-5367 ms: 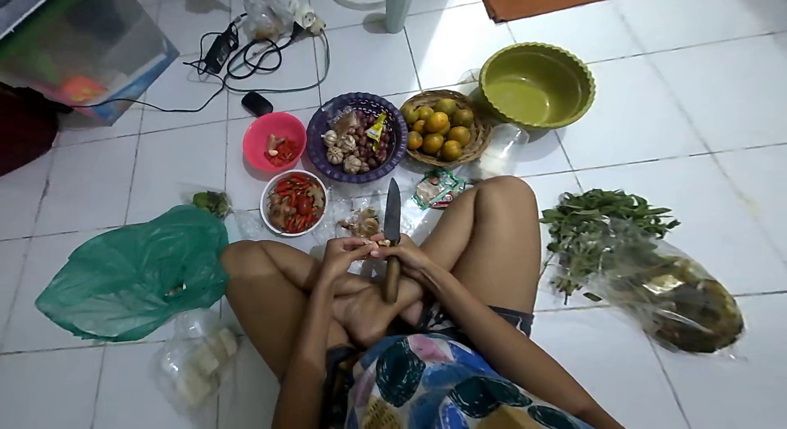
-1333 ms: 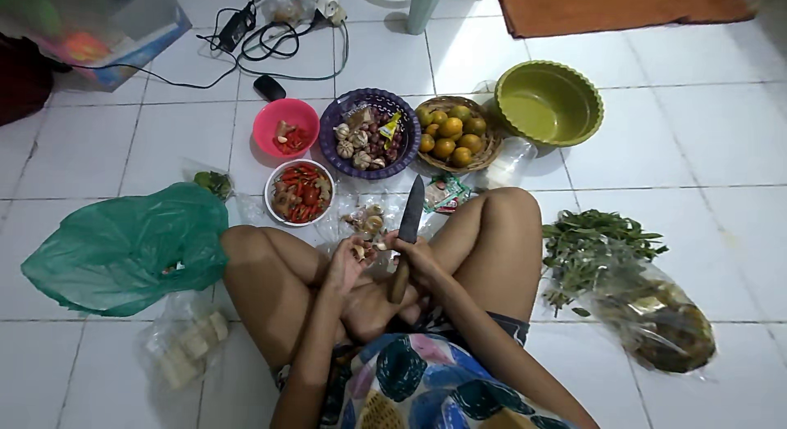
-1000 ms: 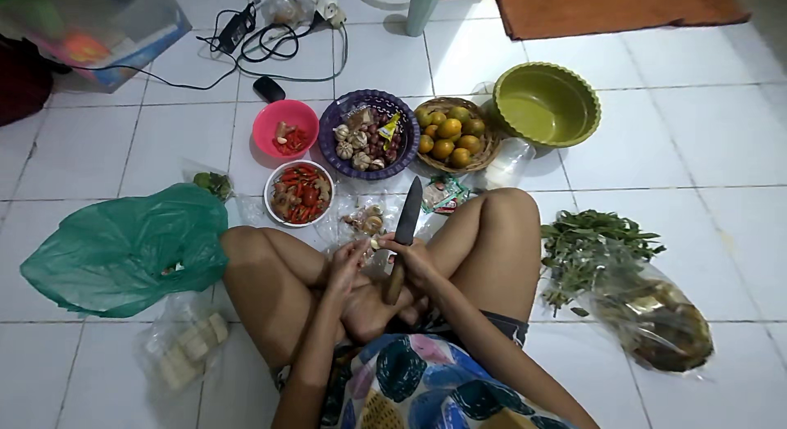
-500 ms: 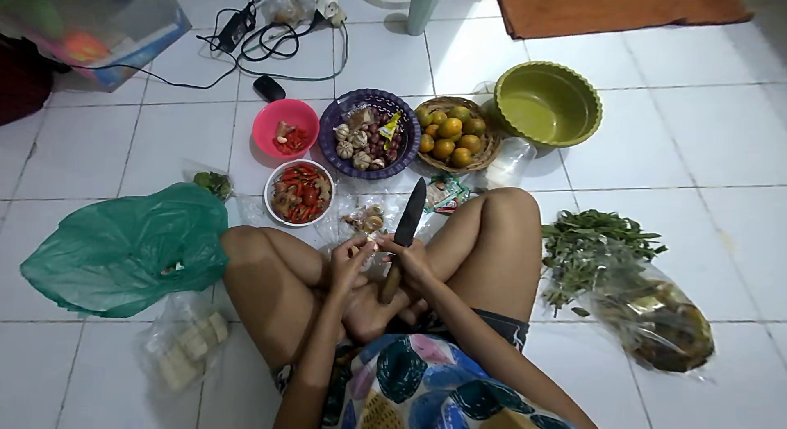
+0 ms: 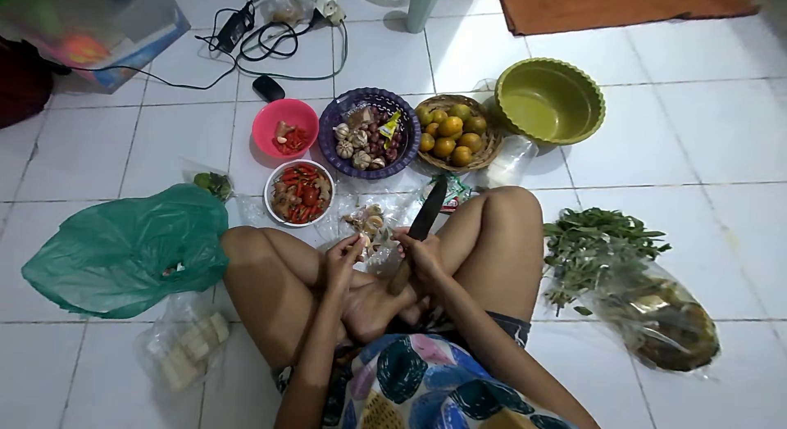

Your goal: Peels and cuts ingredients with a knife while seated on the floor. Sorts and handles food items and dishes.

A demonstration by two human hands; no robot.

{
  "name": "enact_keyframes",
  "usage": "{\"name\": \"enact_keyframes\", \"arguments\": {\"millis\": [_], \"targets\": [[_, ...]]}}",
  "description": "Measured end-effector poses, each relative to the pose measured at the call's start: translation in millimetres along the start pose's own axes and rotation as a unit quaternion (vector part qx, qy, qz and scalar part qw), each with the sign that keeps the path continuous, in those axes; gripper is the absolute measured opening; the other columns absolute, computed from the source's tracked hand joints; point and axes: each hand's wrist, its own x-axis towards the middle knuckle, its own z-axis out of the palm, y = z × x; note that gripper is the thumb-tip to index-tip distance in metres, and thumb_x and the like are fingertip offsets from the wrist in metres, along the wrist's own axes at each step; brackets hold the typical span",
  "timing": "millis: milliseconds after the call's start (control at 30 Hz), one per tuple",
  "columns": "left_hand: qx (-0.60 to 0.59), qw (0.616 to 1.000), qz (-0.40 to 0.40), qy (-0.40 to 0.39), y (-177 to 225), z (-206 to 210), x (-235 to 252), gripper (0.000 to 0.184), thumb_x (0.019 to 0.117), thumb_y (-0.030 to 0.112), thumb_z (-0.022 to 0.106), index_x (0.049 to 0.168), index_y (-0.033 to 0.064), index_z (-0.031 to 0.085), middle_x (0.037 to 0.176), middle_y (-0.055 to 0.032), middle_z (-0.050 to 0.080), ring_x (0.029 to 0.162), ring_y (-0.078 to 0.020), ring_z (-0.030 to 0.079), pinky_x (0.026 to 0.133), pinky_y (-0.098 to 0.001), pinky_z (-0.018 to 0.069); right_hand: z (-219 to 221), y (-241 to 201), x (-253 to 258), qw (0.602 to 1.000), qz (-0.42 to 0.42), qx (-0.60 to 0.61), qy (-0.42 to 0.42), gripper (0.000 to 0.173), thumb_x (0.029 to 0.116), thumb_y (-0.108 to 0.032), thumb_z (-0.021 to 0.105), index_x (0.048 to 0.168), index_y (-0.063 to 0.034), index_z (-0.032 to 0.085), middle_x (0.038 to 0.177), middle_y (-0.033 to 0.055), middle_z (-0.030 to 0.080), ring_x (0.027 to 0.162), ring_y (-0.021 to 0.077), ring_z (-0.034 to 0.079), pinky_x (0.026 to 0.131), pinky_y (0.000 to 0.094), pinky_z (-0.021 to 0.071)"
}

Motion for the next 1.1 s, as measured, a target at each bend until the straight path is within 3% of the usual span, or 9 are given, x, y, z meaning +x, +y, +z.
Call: {"name": "enact_keyframes", "arguments": {"millis": [167, 267, 300, 367, 433, 600, 733, 867, 1100], "targets": [[0.018, 0.999, 0.03, -0.01, -5.7, 1.3, 4.8, 0.019, 0.095, -0.002, 0.063, 0.112, -0.0082, 0.068, 0.086, -0.0009, 0.069, 0.061, 0.003, 0.054, 0.057, -0.0144, 0.0463, 0.0, -5.3, -8.7, 0.983, -0.041, -0.144, -0.106, 0.03, 0.1034, -0.001, 0.051, 0.13, 0.0084, 0.058, 0.093, 0.0062, 0.07, 0.048, 0.0007, 0.051, 0.048, 0.0184, 0.0478], [0.071, 0.997, 0.043, -0.004, -3.3, 0.2, 5.0, 0.019, 0.0933, 0.001, 0.068, 0.11, -0.0063, 0.071, 0.096, -0.0039, 0.072, 0.069, 0.0034, 0.056, 0.062, -0.0152, 0.0454, 5.1, -7.9, -15.0, 0.952, -0.071, -0.248, -0.165, 0.032, 0.11, -0.02, 0.044, 0.108, 0.0058, 0.063, 0.065, -0.0018, 0.054, 0.046, 0.0019, 0.045, 0.049, 0.0203, 0.0432], [0.087, 0.995, 0.048, -0.001, -3.4, -0.9, 5.1, 0.019, 0.0926, 0.002, 0.07, 0.11, -0.0052, 0.072, 0.099, -0.0048, 0.073, 0.073, 0.0026, 0.058, 0.064, -0.016, 0.0463, 4.9, -8.2, -15.7, 0.932, -0.093, -0.288, -0.201, 0.036, 0.1112, -0.025, 0.041, 0.115, 0.0044, 0.062, 0.068, -0.0009, 0.053, 0.051, 0.0036, 0.045, 0.053, 0.0223, 0.0429], [0.108, 0.992, 0.058, 0.01, -3.2, -1.7, 4.9, 0.018, 0.091, 0.003, 0.072, 0.108, -0.0047, 0.073, 0.098, -0.0054, 0.073, 0.074, 0.0021, 0.059, 0.067, -0.0163, 0.0478, 3.5, -9.2, -15.2, 0.887, -0.116, -0.363, -0.261, 0.053, 0.1123, -0.034, 0.032, 0.153, -0.0004, 0.042, 0.082, 0.006, 0.06, 0.066, 0.0137, 0.052, 0.069, 0.034, 0.0476], [0.118, 0.99, 0.069, 0.019, -3.2, -1.6, 4.5, 0.015, 0.0897, 0.001, 0.072, 0.104, -0.0039, 0.074, 0.094, -0.0038, 0.073, 0.071, 0.0037, 0.058, 0.065, -0.0148, 0.0475, 2.9, -7.3, -15.6, 0.867, -0.122, -0.397, -0.276, 0.058, 0.1123, -0.039, 0.024, 0.16, -0.0063, 0.031, 0.085, 0.0087, 0.059, 0.073, 0.0203, 0.053, 0.078, 0.0421, 0.0476], [0.124, 0.988, 0.091, 0.019, -3.9, -2.8, 4.4, 0.015, 0.0899, 0.001, 0.072, 0.103, -0.0046, 0.074, 0.092, -0.0039, 0.073, 0.07, 0.0048, 0.057, 0.064, -0.0138, 0.0466, -2.1, -3.4, -14.4, 0.874, -0.13, -0.38, -0.272, 0.055, 0.1121, -0.037, 0.022, 0.156, -0.0086, 0.041, 0.079, 0.0021, 0.053, 0.067, 0.0146, 0.048, 0.071, 0.0366, 0.0458], [0.166, 0.983, 0.078, 0.024, 0.7, -2.1, 3.2, 0.015, 0.0895, 0.002, 0.073, 0.103, -0.0041, 0.074, 0.09, -0.004, 0.072, 0.069, 0.0037, 0.055, 0.066, -0.0151, 0.0457, -3.1, -6.6, -15.1, 0.874, -0.11, -0.379, -0.283, 0.054, 0.1118, -0.038, 0.027, 0.157, -0.0112, 0.04, 0.081, 0.0041, 0.057, 0.067, 0.015, 0.048, 0.072, 0.0378, 0.0452], [0.158, 0.98, 0.119, 0.023, -4.1, -3.0, 3.1, 0.017, 0.089, 0.0, 0.071, 0.104, -0.0071, 0.072, 0.097, -0.0095, 0.073, 0.077, 0.0004, 0.06, 0.073, -0.0173, 0.0489, -1.8, -1.0, -15.2, 0.904, -0.105, -0.308, -0.277, 0.049, 0.1113, -0.033, 0.034, 0.154, -0.0105, 0.045, 0.083, -0.0006, 0.056, 0.063, 0.0063, 0.045, 0.064, 0.0269, 0.043], [0.137, 0.976, 0.167, 0.001, -5.9, 7.2, 1.1, 0.022, 0.096, 0.001, 0.063, 0.114, -0.0111, 0.066, 0.099, -0.0118, 0.069, 0.068, 0.001, 0.058, 0.063, -0.0154, 0.05, 1.5, 5.1, -14.4, 0.933, -0.112, -0.272, -0.208, 0.046, 0.1113, -0.03, 0.034, 0.145, -0.0075, 0.055, 0.073, -0.0053, 0.049, 0.059, 0.0049, 0.042, 0.06, 0.0262, 0.0407]]}}
